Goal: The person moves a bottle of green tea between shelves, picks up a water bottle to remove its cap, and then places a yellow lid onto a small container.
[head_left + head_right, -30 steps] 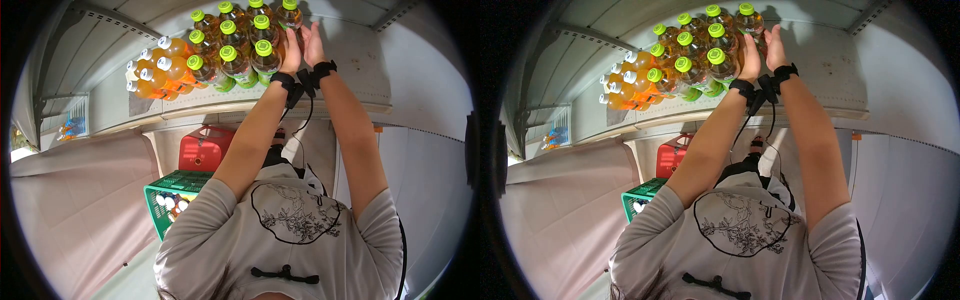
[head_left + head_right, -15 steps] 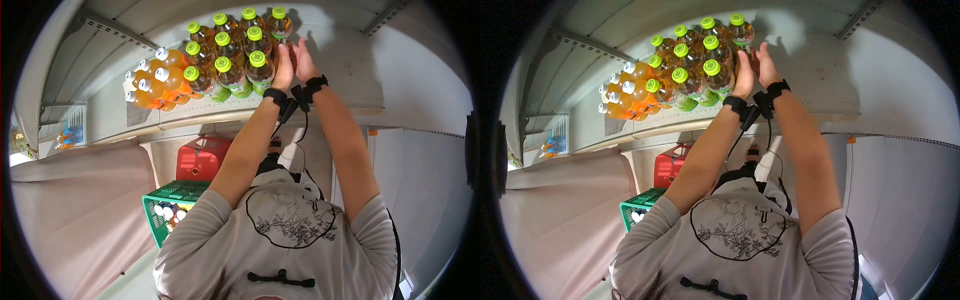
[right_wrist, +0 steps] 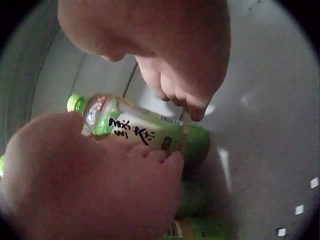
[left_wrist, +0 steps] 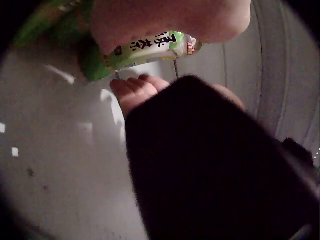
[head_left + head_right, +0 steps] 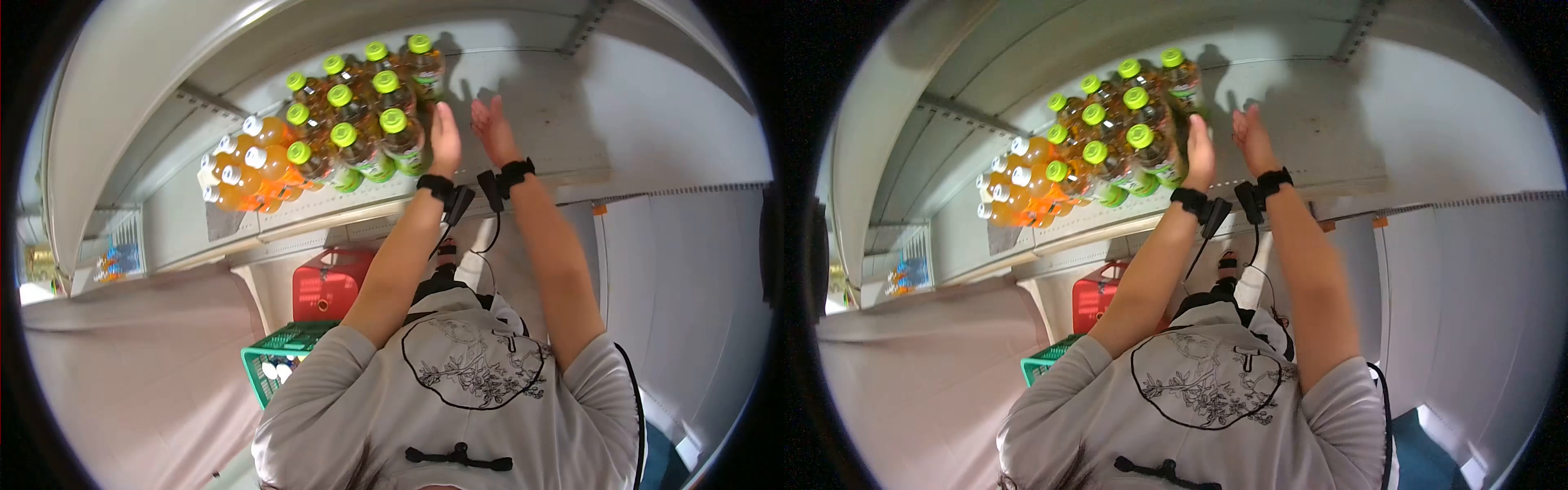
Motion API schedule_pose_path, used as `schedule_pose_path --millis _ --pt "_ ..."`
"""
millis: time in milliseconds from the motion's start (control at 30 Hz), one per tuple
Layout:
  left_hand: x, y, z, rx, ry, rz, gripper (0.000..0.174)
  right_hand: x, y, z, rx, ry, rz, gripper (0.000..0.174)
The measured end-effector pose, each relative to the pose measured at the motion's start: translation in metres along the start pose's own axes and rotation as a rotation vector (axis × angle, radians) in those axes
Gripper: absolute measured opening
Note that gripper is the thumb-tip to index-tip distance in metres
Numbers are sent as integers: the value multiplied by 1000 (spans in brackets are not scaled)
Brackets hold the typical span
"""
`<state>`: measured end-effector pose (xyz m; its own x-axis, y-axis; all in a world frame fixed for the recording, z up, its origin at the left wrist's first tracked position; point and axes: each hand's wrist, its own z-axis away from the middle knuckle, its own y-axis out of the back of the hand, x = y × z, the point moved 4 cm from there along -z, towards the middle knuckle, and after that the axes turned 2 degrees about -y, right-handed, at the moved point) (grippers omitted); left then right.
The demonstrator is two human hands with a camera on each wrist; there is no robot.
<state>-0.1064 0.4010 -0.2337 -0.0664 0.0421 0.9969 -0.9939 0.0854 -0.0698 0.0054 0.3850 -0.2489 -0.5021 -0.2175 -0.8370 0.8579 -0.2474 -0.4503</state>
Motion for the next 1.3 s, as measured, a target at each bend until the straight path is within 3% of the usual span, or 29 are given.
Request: schedule_pose_path --millis 67,333,500,567,633,867,1100,1167,1200,1267,1300 --pt "-8 -24 9 -38 25 3 65 -7 27 24 74 56 -25 78" --pt "-3 -121 117 -585 183 -33 65 -54 120 150 325 314 -176 74" --pt "19 -172 181 -912 89 51 65 -104 152 241 351 508 -198 59" --pt "43 -218 203 -1014 26 71 65 -126 163 283 397 576 -198 55" --pt "77 -235 242 -1145 77 -13 66 -153 169 332 451 642 -149 53" --pt "165 -285 348 -1375 -66 33 73 -218 170 492 529 906 14 51" --pt "238 -336 457 -1581 -137 138 74 -240 187 641 713 1105 35 46" --pt "258 -352 491 -1714 -249 198 71 -249 187 689 914 1158 157 44" --pt "270 -359 507 -1737 -249 197 71 -254 185 711 935 1168 154 44" --pt "306 -370 539 -1822 -491 204 68 -271 178 759 969 1275 202 42" --pt "320 -380 552 -1839 -497 207 68 -279 181 781 976 1303 158 41"
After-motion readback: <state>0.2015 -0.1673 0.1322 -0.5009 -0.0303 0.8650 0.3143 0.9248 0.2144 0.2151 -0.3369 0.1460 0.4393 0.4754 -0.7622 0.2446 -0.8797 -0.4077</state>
